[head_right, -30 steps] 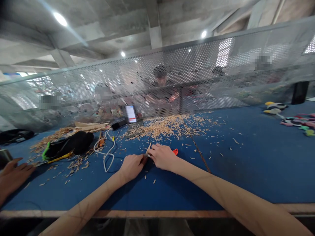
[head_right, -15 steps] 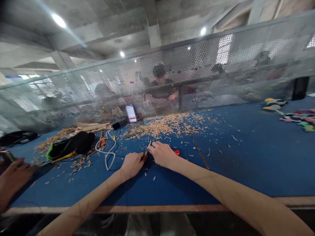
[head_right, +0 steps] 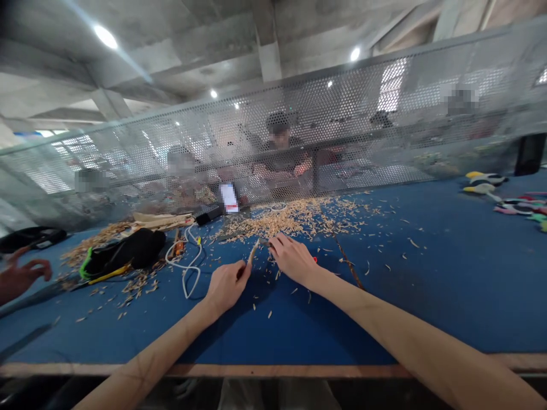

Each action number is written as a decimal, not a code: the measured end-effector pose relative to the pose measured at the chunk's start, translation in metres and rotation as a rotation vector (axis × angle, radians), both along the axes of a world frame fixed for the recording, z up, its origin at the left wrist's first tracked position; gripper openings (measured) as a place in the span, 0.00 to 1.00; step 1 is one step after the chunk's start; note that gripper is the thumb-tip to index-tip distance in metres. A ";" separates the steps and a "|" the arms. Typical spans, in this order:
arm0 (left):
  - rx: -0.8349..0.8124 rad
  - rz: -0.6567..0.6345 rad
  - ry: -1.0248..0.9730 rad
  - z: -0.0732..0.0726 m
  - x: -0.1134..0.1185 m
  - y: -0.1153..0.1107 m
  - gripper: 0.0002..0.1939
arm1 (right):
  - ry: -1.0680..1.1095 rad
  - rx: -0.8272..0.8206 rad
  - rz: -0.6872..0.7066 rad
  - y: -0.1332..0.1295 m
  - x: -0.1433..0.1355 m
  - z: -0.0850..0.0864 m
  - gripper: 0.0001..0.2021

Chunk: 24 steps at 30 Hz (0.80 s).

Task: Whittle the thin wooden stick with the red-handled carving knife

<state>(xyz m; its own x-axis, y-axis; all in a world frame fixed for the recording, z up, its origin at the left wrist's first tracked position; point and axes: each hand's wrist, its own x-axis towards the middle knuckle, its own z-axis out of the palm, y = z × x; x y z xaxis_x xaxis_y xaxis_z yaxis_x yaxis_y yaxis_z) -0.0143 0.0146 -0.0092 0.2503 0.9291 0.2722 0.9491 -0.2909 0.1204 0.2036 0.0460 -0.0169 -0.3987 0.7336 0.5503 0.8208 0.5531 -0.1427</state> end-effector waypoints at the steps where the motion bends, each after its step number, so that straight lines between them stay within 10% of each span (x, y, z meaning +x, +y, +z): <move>1: 0.052 -0.011 -0.065 -0.001 -0.003 0.002 0.21 | 0.032 0.016 0.005 0.000 0.003 0.001 0.14; 9: 0.207 -0.177 -0.655 0.010 -0.015 0.001 0.18 | 0.342 0.144 -0.044 0.015 0.025 0.001 0.15; 24: -0.154 -0.166 -1.686 0.012 -0.009 0.017 0.19 | 0.415 -0.077 -0.126 0.038 0.039 -0.010 0.15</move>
